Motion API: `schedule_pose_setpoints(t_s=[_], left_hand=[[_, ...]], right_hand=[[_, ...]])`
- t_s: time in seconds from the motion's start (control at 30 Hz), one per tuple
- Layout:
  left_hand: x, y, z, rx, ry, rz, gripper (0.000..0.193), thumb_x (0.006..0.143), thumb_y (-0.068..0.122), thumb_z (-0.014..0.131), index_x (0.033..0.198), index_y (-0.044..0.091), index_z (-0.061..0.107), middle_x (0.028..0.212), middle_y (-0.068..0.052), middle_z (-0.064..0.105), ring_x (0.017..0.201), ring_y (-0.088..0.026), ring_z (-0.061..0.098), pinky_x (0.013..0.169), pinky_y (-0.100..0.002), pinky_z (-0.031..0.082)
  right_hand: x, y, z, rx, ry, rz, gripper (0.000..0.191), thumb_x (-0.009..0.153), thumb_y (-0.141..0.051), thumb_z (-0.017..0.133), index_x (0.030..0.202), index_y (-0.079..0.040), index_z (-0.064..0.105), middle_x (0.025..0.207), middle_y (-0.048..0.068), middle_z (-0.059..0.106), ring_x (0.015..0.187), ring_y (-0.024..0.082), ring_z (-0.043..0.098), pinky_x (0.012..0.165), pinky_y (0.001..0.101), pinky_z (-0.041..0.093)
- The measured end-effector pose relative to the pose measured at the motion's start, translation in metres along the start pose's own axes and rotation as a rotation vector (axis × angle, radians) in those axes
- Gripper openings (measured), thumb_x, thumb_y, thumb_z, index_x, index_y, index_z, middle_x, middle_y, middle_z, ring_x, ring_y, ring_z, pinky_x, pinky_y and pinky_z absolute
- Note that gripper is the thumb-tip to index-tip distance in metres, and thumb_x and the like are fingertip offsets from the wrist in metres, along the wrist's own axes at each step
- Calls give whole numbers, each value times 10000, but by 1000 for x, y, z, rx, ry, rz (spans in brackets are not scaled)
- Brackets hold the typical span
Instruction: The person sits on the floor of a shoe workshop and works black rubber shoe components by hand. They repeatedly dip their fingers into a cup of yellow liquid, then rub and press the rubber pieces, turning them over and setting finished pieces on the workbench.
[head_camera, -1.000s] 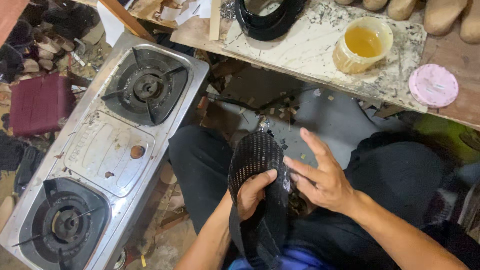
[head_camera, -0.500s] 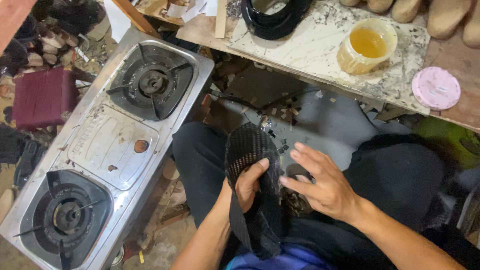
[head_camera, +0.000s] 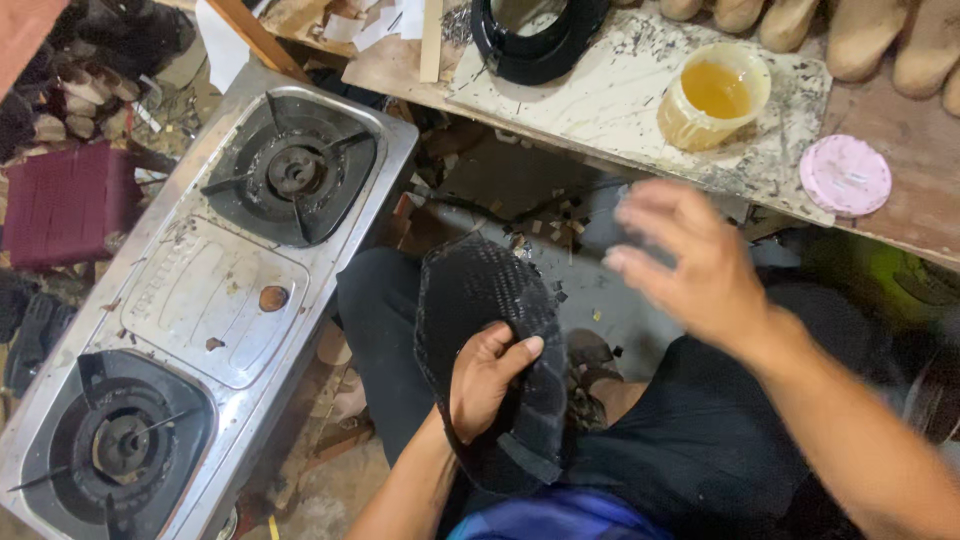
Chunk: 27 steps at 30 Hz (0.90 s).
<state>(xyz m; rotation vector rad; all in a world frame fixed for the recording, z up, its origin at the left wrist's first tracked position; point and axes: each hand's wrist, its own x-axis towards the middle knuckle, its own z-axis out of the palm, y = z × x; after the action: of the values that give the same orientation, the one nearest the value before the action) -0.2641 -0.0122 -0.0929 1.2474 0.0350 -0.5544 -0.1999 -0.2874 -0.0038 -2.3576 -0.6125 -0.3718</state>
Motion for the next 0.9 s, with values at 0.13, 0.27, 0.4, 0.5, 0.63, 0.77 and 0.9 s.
schedule_pose_setpoints(t_s=[0.13,0.27,0.4,0.5,0.63,0.77,0.9], left_hand=[[-3,0,4,-248,-9,-99,134,935,165,644,973,66,724,891,5,729,783,-81,648,732,-254,540],[-7,6,8,-357,73,-201,94,968,145,664,925,62,657,889,-10,718,794,-112,667,714,-294,554],[-9,15,-2,-297,11,-129,151,980,170,604,1007,38,674,910,-25,726,797,-109,674,718,-283,568],[-4,17,-5,-243,25,-85,186,992,165,591,1043,5,672,922,-47,731,796,-116,671,726,-281,564],[10,21,1,-277,-18,-18,201,1019,148,585,1087,-21,669,948,-54,724,810,-123,662,741,-290,560],[18,26,10,-296,-19,-43,210,1009,126,568,1125,-13,676,994,-48,738,853,-114,677,788,-281,564],[17,27,15,-260,-80,-7,218,1030,105,566,1152,-31,686,1033,-49,742,887,-106,674,820,-274,550]], right_hand=[[52,70,-32,-476,148,-34,469,957,-370,839,1255,-28,717,1552,244,494,1410,409,504,1226,498,432],[81,118,-46,-598,20,61,620,779,-448,879,1226,-35,759,1618,322,403,1441,530,358,1119,619,305],[77,138,-50,-552,67,42,445,872,-414,855,1130,-58,784,1630,287,403,1496,478,351,1241,582,298],[58,121,-39,-384,161,55,290,998,-327,828,1010,-47,757,1577,215,476,1478,381,420,1303,467,343],[12,47,-8,-137,91,79,160,887,-202,805,909,-53,749,1508,189,561,1453,364,485,1234,460,386],[-44,-30,40,48,-13,-179,493,746,-197,816,1206,-74,692,1517,253,404,1428,437,426,1151,539,407],[-59,-33,58,-2,-25,-369,550,709,-88,793,1244,-194,720,1524,192,410,1423,446,436,1128,531,410]])
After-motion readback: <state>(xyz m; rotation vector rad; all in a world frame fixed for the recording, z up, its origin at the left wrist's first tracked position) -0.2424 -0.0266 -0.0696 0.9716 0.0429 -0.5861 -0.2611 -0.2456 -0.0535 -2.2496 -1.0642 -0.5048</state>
